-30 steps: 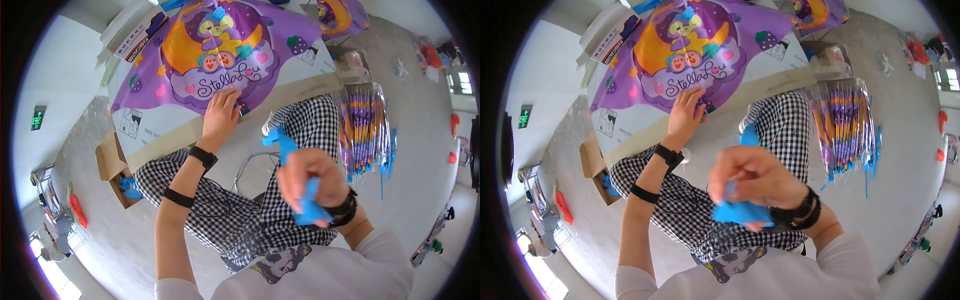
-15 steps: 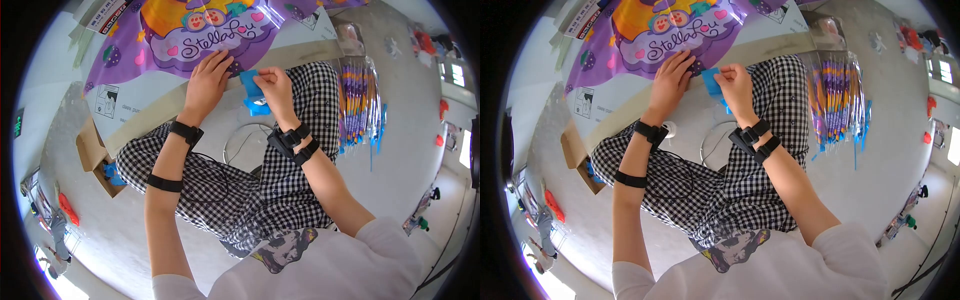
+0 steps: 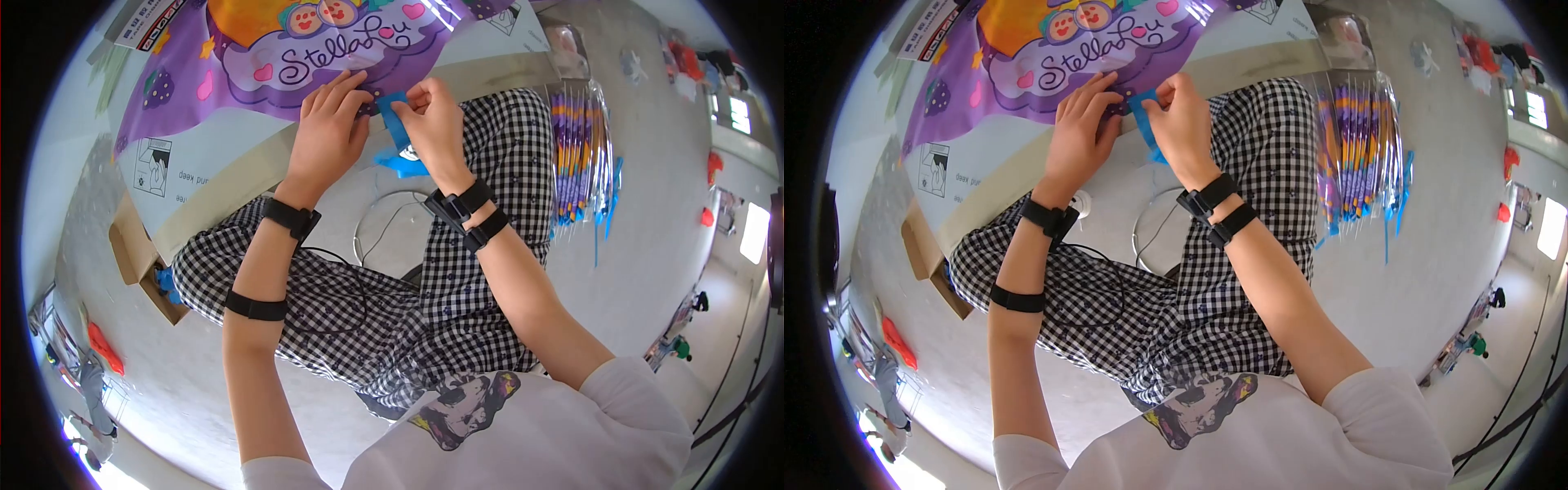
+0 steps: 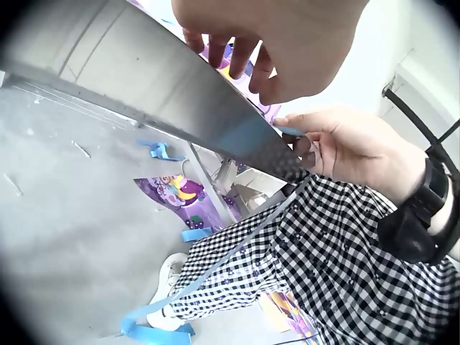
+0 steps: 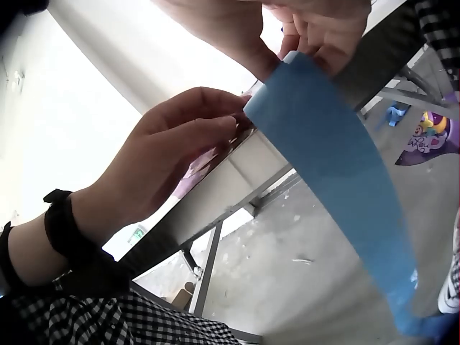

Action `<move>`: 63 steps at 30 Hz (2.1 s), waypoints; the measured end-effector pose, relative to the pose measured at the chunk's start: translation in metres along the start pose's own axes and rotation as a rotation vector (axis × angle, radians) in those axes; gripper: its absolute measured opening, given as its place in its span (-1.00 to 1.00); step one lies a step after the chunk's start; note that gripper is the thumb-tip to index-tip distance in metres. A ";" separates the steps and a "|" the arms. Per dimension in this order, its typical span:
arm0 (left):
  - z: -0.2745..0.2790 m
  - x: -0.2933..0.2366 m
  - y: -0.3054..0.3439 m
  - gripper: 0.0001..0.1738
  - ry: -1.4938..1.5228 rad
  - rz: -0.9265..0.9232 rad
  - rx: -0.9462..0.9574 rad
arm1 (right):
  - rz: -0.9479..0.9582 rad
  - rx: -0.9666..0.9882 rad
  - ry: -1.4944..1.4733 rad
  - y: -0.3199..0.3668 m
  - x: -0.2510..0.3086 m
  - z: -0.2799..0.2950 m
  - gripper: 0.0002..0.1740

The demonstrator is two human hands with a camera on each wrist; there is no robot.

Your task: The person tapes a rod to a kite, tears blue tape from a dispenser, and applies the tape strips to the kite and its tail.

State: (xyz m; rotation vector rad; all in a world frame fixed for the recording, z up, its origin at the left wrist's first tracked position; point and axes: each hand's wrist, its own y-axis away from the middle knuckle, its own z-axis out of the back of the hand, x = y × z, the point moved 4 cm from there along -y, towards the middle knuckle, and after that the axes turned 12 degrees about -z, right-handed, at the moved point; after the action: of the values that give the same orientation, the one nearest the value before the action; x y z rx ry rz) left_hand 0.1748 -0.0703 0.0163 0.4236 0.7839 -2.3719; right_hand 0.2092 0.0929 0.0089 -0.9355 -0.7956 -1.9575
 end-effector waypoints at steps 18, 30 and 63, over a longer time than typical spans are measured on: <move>-0.004 -0.012 0.005 -0.51 -0.005 -0.075 0.113 | -0.027 0.031 -0.086 0.000 -0.002 0.005 -0.66; -0.003 -0.010 0.005 -0.58 0.019 -0.078 0.104 | 0.084 -0.065 0.054 -0.002 -0.002 0.000 -0.66; -0.007 -0.012 0.008 -0.62 -0.062 -0.093 0.009 | 0.035 -0.022 0.048 -0.005 -0.003 -0.002 -0.65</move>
State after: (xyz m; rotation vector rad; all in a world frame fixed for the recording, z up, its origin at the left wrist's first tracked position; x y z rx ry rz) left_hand 0.1899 -0.0655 0.0129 0.3221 0.7796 -2.4634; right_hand 0.2058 0.0947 0.0048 -0.9063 -0.7271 -1.9544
